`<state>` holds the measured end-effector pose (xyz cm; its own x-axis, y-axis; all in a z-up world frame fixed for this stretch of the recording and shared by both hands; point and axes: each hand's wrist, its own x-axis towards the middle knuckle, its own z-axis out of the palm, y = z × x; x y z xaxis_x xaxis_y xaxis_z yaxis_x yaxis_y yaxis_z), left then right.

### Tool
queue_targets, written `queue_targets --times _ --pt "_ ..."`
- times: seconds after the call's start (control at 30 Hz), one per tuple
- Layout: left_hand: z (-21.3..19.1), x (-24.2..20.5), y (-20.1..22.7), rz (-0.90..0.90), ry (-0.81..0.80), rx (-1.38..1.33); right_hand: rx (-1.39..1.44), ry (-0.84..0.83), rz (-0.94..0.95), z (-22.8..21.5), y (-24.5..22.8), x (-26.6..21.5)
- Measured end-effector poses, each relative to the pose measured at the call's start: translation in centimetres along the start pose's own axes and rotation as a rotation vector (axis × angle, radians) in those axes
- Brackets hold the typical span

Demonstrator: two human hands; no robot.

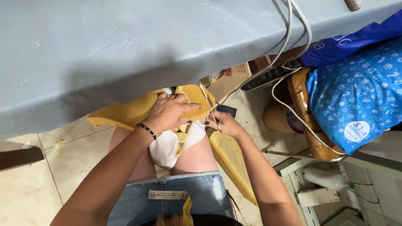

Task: Trimming yellow foam and white fabric using scissors at a workbench in a sewing factory.

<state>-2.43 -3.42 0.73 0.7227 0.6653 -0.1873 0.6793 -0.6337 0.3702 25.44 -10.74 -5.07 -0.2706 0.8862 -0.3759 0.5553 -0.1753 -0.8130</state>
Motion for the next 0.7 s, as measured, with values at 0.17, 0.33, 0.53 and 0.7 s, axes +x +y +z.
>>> queue_targets --times 0.17,0.33,0.53,0.7 --pt "0.4 0.3 0.2 -0.013 -0.009 0.018 0.159 0.189 0.004 2.1 -1.2 -1.2" --pt "0.3 -0.1 0.1 -0.004 0.006 0.014 0.237 0.207 0.027 3.1 -0.5 -1.5" --pt "-0.1 -0.1 0.2 0.001 0.002 0.016 0.27 0.184 0.031 2.3 -0.1 -2.5" --pt "-0.8 -0.9 0.0 0.027 0.002 -0.008 0.184 -0.041 0.007 -1.7 -0.6 -3.5"
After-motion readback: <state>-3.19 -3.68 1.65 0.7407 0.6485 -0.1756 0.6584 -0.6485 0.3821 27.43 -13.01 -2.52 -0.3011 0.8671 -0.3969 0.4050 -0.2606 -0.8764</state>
